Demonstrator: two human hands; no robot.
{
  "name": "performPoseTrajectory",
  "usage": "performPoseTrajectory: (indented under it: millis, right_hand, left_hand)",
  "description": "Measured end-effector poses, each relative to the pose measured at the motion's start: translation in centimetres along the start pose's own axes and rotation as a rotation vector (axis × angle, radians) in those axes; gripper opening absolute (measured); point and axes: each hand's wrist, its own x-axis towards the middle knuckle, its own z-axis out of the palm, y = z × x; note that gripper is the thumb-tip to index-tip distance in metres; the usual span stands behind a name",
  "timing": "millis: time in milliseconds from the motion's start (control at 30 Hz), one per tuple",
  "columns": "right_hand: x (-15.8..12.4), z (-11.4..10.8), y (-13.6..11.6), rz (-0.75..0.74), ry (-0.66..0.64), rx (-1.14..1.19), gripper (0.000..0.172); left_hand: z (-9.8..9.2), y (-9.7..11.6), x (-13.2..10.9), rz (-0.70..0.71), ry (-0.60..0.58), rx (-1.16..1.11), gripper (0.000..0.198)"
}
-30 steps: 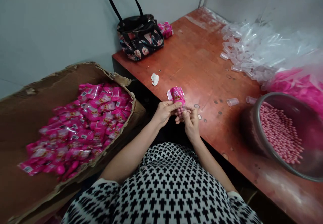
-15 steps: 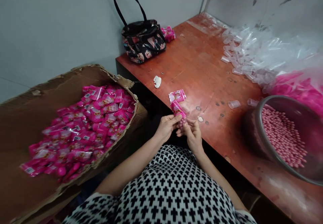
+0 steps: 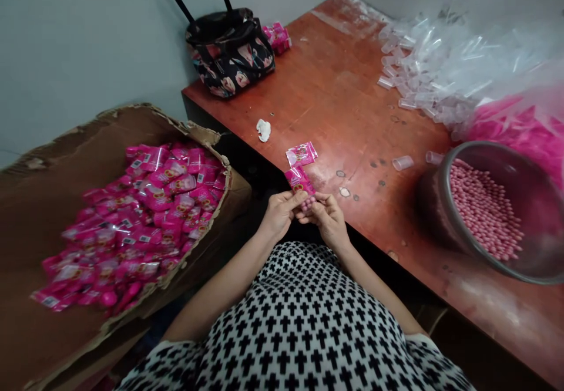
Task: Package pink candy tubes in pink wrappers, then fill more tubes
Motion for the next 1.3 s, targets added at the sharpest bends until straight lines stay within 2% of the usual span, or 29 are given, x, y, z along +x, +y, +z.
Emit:
performPoseTrajectory:
  millis: [100, 200, 333, 433, 500, 600, 700, 767, 833, 900, 967, 1033, 1100, 1167, 1233, 1300]
  right_hand:
    - [-0.1, -0.3, -0.2, -0.003, -0.028, -0.031, 0.037]
    - [0.1, -0.5, -0.2, -0.025, 0.04, -0.037, 0.032]
    - [0.9, -0.1, -0.2, 0.002, 0.064, -0.07, 0.035]
    - [1.1, 0.4, -0.5, 0.034, 0.015, -0.123, 0.036]
    - [0.8, 0.6, -1.0, 0.03, -0.019, -0.205, 0.032]
    - [0.6, 0.1, -2.4, -0.067, -0.015, -0.42, 0.023]
    - [2.0, -1.0, -3.5, -0.25, 0.05, -0.856, 0.026]
    - [3.4, -1.5, -3.7, -0.349, 0.003, -1.236, 0.033]
    - [4.9, -1.6, -3.5, -0.401, -0.131, -1.474, 0.038]
    - [6.2, -1.5, -3.1, -0.445, -0.257, -1.579, 0.039]
    - [7.7, -1.4, -2.8, -0.494, -0.292, -1.638, 0.039]
    - [9.3, -1.5, -2.8, -0.519, -0.265, -1.687, 0.038]
    - [11.1, -1.7, -3.2, -0.527, -0.226, -1.715, 0.038]
    - [12.6, -2.0, -3.5, -0.512, -0.175, -1.716, 0.039]
    - [13.6, -2.2, -3.7, -0.479, -0.085, -1.697, 0.041]
    - [13.8, -2.4, -3.7, -0.465, -0.017, -1.669, 0.042]
  left_hand:
    - [-0.1, 0.0, -0.4, 0.012, 0.013, -0.006, 0.03]
    - [-0.1, -0.3, -0.8, -0.017, -0.006, 0.053, 0.031]
    - [-0.4, -0.5, -1.2, -0.044, -0.069, 0.034, 0.029]
    - [-0.6, 0.2, -2.0, 0.005, -0.101, 0.003, 0.028]
    - [-0.8, 1.3, -2.9, 0.095, -0.056, -0.063, 0.026]
    - [-2.0, 3.8, -4.0, 0.316, 0.101, -0.235, 0.024]
    - [-4.1, 5.7, -4.9, 0.496, 0.286, -0.372, 0.03]
    - [-5.3, 5.6, -5.4, 0.498, 0.383, -0.405, 0.044]
    - [-6.0, 4.6, -5.9, 0.45, 0.421, -0.354, 0.056]
    - [-6.5, 3.9, -6.6, 0.425, 0.409, -0.188, 0.054]
    - [-7.3, 4.4, -7.5, 0.42, 0.372, 0.109, 0.046]
    - [-8.7, 6.4, -8.4, 0.423, 0.327, 0.533, 0.04]
    - [-10.8, 9.3, -8.6, 0.462, 0.293, 1.066, 0.035]
    - [-13.1, 11.9, -7.4, 0.522, 0.275, 1.516, 0.04]
    - [-15.1, 13.3, -4.7, 0.487, 0.145, 1.857, 0.043]
    - [-16.8, 13.3, -1.4, 0.408, -0.019, 2.047, 0.045]
